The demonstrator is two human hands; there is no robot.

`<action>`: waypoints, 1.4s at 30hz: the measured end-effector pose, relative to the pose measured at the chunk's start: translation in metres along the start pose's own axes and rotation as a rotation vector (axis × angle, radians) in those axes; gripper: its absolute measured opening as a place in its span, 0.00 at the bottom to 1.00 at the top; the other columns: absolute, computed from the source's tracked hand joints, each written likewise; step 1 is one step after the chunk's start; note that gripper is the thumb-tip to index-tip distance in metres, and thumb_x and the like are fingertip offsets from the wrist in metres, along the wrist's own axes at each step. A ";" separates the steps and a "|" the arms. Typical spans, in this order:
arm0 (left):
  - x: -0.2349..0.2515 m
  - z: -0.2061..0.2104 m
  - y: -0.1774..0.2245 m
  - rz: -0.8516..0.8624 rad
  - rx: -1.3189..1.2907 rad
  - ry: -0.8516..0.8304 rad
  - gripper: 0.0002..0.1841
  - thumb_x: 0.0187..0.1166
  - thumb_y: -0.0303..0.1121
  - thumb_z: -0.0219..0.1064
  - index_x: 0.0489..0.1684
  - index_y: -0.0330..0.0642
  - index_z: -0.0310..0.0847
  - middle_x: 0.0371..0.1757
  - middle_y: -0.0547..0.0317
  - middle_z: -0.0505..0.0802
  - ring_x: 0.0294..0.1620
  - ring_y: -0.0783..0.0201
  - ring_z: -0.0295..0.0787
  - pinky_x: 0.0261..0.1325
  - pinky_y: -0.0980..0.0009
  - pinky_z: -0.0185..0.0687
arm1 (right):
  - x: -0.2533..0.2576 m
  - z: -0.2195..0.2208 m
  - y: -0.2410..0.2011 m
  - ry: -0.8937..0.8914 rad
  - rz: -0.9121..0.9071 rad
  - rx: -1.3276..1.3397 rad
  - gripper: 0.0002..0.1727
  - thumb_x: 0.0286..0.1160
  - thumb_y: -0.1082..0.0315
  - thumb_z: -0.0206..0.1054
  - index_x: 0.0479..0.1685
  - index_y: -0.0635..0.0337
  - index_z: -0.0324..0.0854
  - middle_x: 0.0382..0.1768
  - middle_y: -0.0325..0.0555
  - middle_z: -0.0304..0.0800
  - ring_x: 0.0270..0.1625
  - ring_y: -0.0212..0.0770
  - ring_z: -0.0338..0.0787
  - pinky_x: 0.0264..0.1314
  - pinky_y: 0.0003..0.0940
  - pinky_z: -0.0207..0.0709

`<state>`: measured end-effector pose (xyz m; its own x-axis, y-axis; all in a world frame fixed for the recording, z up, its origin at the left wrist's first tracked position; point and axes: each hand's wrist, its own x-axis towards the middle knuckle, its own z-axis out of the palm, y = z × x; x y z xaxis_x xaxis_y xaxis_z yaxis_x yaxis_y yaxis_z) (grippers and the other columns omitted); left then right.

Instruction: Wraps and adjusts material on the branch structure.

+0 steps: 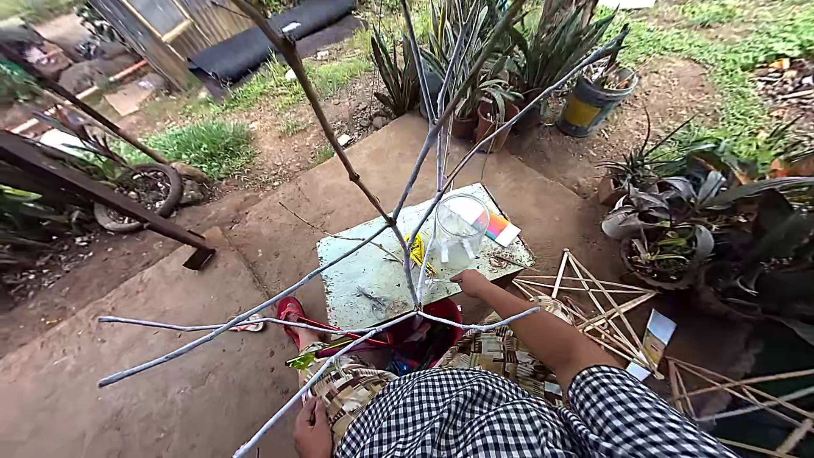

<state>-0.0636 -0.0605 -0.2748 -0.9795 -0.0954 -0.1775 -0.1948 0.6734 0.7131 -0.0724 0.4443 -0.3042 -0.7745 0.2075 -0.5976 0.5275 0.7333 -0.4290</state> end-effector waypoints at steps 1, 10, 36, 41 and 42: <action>0.001 0.001 0.000 0.000 0.003 -0.009 0.18 0.89 0.31 0.58 0.66 0.23 0.81 0.72 0.29 0.84 0.77 0.41 0.78 0.83 0.49 0.66 | 0.002 0.002 0.000 0.005 0.002 0.009 0.27 0.85 0.70 0.51 0.81 0.44 0.79 0.76 0.58 0.81 0.81 0.61 0.76 0.82 0.65 0.66; 0.024 0.011 0.011 -0.088 0.110 0.016 0.16 0.87 0.33 0.62 0.60 0.28 0.85 0.66 0.32 0.86 0.72 0.40 0.80 0.78 0.44 0.67 | 0.005 0.024 -0.003 -0.013 0.007 0.061 0.26 0.87 0.70 0.50 0.82 0.47 0.77 0.77 0.59 0.79 0.82 0.60 0.75 0.83 0.64 0.65; 0.075 0.036 0.017 -0.100 -0.178 0.528 0.27 0.79 0.27 0.68 0.75 0.20 0.70 0.75 0.17 0.75 0.80 0.29 0.70 0.84 0.48 0.63 | -0.259 -0.144 -0.169 1.041 -0.623 -0.186 0.26 0.76 0.76 0.60 0.69 0.40 0.88 0.47 0.47 0.90 0.30 0.43 0.88 0.26 0.43 0.81; 0.070 0.033 0.017 -0.093 -0.126 0.502 0.30 0.74 0.27 0.72 0.75 0.22 0.71 0.83 0.17 0.63 0.86 0.27 0.59 0.83 0.45 0.61 | -0.248 -0.142 -0.185 1.080 -0.586 -0.325 0.27 0.74 0.78 0.62 0.68 0.43 0.89 0.44 0.49 0.90 0.24 0.45 0.87 0.21 0.42 0.79; 0.071 0.032 0.016 -0.099 -0.111 0.502 0.30 0.73 0.27 0.73 0.74 0.22 0.72 0.83 0.16 0.63 0.85 0.26 0.59 0.82 0.44 0.63 | -0.248 -0.141 -0.188 1.073 -0.583 -0.338 0.27 0.73 0.78 0.62 0.68 0.43 0.89 0.44 0.49 0.90 0.23 0.46 0.86 0.20 0.42 0.78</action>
<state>-0.1345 -0.0327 -0.2980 -0.8550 -0.5124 0.0796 -0.2652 0.5639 0.7821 -0.0291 0.3461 0.0203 -0.8375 0.1016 0.5369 0.0210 0.9878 -0.1542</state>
